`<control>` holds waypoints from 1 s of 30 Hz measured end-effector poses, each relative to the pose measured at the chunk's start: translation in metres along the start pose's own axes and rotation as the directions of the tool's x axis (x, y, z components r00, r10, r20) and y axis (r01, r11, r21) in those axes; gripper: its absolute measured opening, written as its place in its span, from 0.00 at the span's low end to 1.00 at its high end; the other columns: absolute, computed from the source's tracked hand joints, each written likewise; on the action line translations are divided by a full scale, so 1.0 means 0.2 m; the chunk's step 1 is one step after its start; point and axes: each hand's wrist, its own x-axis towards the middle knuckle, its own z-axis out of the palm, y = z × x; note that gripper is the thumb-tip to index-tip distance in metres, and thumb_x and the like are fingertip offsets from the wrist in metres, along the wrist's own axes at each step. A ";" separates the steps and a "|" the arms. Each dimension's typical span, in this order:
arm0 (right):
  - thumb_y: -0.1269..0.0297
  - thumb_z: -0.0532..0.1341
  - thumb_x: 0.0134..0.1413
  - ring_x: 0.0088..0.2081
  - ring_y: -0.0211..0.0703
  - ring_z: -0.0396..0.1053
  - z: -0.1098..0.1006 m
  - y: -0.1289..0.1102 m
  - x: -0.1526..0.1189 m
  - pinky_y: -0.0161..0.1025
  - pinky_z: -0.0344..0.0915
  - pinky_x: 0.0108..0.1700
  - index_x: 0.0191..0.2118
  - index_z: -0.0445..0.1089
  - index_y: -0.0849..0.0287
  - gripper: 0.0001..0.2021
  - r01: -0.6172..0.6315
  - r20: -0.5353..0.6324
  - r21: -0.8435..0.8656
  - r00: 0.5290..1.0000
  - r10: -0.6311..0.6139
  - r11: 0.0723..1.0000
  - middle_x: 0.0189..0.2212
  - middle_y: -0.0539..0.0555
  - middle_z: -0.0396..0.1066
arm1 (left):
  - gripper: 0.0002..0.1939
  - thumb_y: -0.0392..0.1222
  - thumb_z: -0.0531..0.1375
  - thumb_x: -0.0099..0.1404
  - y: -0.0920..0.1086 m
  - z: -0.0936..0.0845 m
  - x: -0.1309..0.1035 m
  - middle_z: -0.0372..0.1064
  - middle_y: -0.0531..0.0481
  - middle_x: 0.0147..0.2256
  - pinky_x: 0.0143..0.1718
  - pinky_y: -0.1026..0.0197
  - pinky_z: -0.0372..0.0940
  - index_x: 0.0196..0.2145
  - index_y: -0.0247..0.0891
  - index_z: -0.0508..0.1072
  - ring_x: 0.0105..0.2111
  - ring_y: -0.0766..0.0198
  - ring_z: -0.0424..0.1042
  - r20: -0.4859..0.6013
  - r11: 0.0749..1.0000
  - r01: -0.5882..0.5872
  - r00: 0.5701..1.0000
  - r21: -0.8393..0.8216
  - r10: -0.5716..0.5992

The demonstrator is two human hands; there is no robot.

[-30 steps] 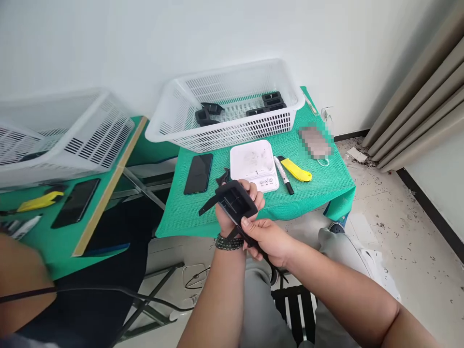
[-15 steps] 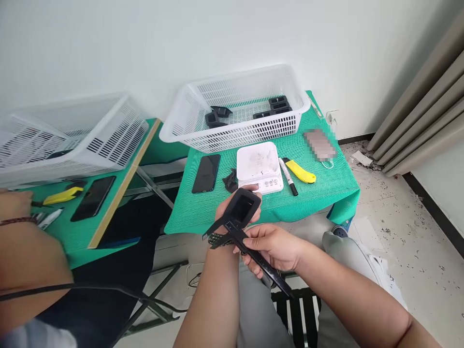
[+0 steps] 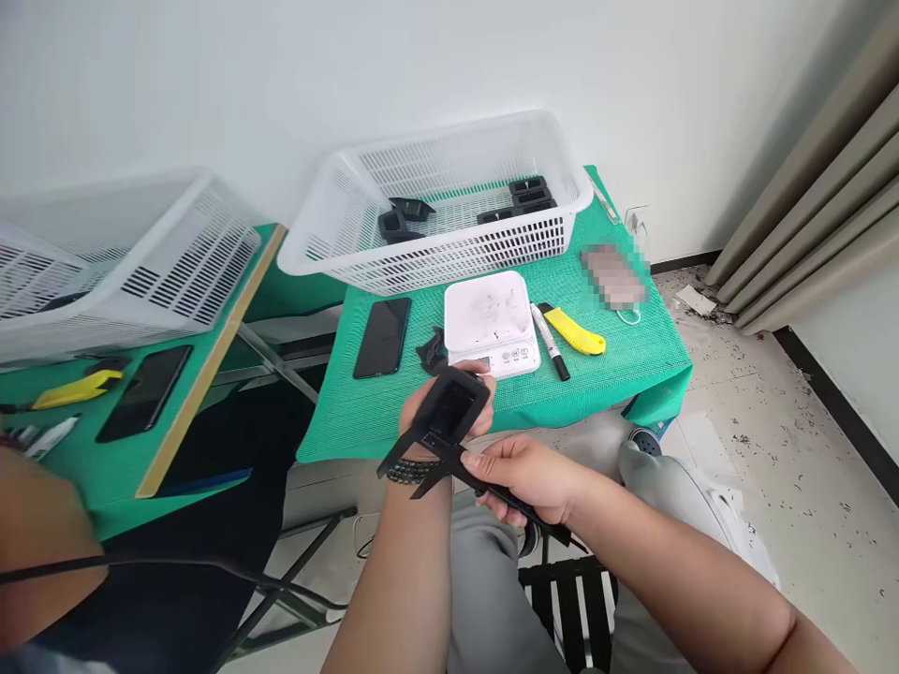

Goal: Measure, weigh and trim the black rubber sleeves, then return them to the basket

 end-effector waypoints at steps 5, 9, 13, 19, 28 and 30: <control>0.34 0.75 0.38 0.10 0.30 0.56 0.02 -0.02 0.03 0.30 0.51 0.11 0.25 0.66 0.59 0.32 0.079 0.091 0.106 0.992 -0.088 0.991 0.13 0.43 0.67 | 0.13 0.50 0.64 0.64 0.01 0.03 0.06 0.62 0.55 0.22 0.16 0.67 0.52 0.41 0.38 0.78 0.14 0.72 0.54 0.005 0.993 -0.055 0.998 -0.105 0.056; 0.45 0.77 0.45 0.13 0.28 0.57 0.01 -0.08 0.00 0.30 0.53 0.15 0.31 0.73 0.62 0.24 0.183 0.206 0.210 0.952 -0.226 0.960 0.18 0.45 0.70 | 0.12 0.49 0.65 0.63 0.01 0.04 0.09 0.63 0.56 0.22 0.16 0.67 0.52 0.41 0.40 0.79 0.14 0.73 0.54 -0.055 0.980 -0.092 0.995 -0.174 0.084; 0.55 0.77 0.47 0.16 0.29 0.61 -0.06 -0.19 -0.07 0.30 0.54 0.17 0.39 0.76 0.60 0.18 0.366 0.145 0.242 0.902 -0.406 0.899 0.26 0.46 0.74 | 0.16 0.51 0.64 0.63 0.02 0.04 0.10 0.71 0.50 0.28 0.17 0.64 0.58 0.43 0.37 0.79 0.18 0.68 0.60 -0.205 0.964 -0.150 0.973 -0.221 0.104; 0.60 0.74 0.52 0.20 0.32 0.66 -0.23 -0.36 -0.16 0.32 0.61 0.21 0.44 0.76 0.53 0.14 0.739 -0.193 -0.043 0.654 -0.732 0.672 0.30 0.47 0.74 | 0.15 0.51 0.59 0.67 0.04 0.08 0.10 0.65 0.53 0.26 0.17 0.66 0.54 0.32 0.37 0.73 0.17 0.72 0.52 -0.307 0.909 -0.259 0.939 -0.325 0.158; 0.59 0.66 0.58 0.38 0.46 0.77 -0.48 -0.44 -0.10 0.48 0.74 0.46 0.47 0.75 0.51 0.11 0.633 -0.335 -0.712 0.074 -0.939 0.304 0.35 0.52 0.78 | 0.20 0.55 0.55 0.69 0.00 0.15 0.10 0.60 0.54 0.25 0.17 0.66 0.53 0.29 0.37 0.72 0.18 0.71 0.49 -0.347 0.908 -0.264 0.927 -0.324 0.146; 0.60 0.64 0.56 0.38 0.49 0.77 -0.53 -0.42 -0.04 0.51 0.74 0.47 0.42 0.75 0.55 0.10 0.491 -0.427 -0.748 0.156 -0.890 0.445 0.34 0.54 0.79 | 0.19 0.54 0.56 0.68 -0.01 0.15 0.11 0.61 0.53 0.25 0.17 0.66 0.54 0.30 0.36 0.73 0.18 0.71 0.50 -0.336 0.911 -0.262 0.930 -0.319 0.150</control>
